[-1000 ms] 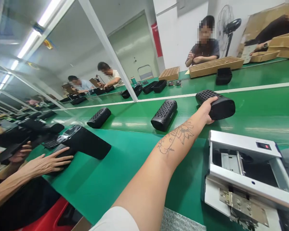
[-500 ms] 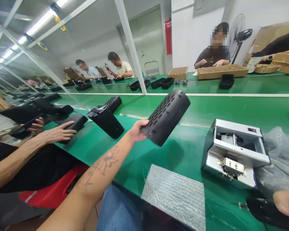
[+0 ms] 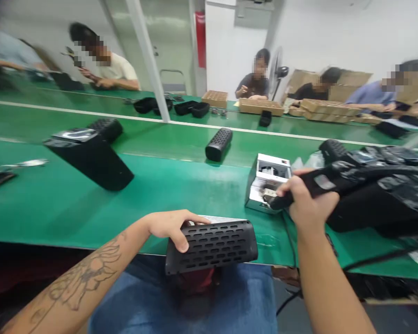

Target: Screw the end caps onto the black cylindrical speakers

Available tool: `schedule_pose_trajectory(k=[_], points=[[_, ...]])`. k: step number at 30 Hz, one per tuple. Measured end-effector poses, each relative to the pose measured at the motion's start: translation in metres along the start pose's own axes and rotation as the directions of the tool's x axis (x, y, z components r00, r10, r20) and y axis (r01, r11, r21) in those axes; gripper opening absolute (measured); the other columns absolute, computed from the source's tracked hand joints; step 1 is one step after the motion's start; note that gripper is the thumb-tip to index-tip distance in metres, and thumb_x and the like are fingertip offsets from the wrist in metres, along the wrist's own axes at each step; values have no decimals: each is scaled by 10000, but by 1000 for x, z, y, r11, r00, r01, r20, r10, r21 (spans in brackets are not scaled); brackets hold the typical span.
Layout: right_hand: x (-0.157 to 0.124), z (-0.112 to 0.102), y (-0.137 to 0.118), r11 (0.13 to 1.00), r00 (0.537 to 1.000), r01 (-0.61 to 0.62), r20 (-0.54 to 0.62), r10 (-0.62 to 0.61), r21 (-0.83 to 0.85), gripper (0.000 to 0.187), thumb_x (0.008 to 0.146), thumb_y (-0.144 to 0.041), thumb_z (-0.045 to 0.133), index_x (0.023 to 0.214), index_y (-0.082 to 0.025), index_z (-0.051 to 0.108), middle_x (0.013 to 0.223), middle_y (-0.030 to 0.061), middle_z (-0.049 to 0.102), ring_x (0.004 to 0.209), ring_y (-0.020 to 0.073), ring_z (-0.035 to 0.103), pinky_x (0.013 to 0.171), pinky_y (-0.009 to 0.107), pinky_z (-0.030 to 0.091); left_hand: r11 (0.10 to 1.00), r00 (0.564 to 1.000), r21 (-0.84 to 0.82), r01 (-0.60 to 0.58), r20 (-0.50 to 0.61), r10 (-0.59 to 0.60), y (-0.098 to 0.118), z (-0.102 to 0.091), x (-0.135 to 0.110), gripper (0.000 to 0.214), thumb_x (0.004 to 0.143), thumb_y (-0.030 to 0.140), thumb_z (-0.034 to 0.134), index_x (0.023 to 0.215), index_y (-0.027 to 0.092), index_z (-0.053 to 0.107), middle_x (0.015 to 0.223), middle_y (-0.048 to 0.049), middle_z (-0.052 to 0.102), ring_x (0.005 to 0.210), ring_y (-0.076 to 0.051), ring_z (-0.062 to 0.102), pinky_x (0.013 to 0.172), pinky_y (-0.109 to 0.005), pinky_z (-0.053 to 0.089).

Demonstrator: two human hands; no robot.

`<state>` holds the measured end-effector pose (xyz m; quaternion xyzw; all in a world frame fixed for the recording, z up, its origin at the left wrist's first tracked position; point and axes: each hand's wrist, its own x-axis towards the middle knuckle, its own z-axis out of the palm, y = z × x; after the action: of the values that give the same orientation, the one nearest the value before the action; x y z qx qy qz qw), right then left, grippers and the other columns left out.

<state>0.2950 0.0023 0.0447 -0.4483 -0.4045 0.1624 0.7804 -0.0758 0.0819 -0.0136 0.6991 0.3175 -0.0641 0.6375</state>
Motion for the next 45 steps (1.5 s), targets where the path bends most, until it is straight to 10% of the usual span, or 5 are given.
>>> schedule_pose_trajectory(k=[9,14,21,30,45], points=[[9,9,34,979,987,158,60,-151,-128,205,916,-389,906,907,-257,749,654,-38,695,522,217,690,567,366,614,960,973,279,-14,-217,77,32,10,-16,742,731,315,808,1471,339,868,1441,-17,885,1265,-378,867,935,-351,729],[14,4,43,979,985,152,101,-138,-139,194,911,-360,893,896,-255,731,631,-39,679,502,219,680,566,372,618,879,837,477,21,-489,246,32,39,-9,650,918,469,787,1559,361,807,1607,-42,805,1464,-408,792,1142,-460,699],[-7,4,-1,984,993,100,74,-90,-149,125,894,-296,879,930,-239,774,653,-26,696,505,210,667,561,386,612,792,727,599,118,-595,342,30,71,24,544,1088,531,582,1490,260,829,1424,-148,874,1285,-435,849,1148,-558,662],[-81,-16,-96,992,878,-69,478,8,109,269,988,-480,947,1135,-273,855,658,1,682,476,195,640,515,393,634,755,797,618,221,-561,225,35,68,21,646,1144,614,474,1597,264,775,1578,-89,822,1402,-408,807,1155,-517,639],[-92,0,-56,962,813,-105,579,-62,251,181,1021,-283,901,1166,-183,861,740,35,747,553,187,700,578,365,659,758,817,603,248,-550,171,40,67,21,617,1156,625,472,1565,291,790,1562,-67,833,1388,-377,814,1113,-473,644]])
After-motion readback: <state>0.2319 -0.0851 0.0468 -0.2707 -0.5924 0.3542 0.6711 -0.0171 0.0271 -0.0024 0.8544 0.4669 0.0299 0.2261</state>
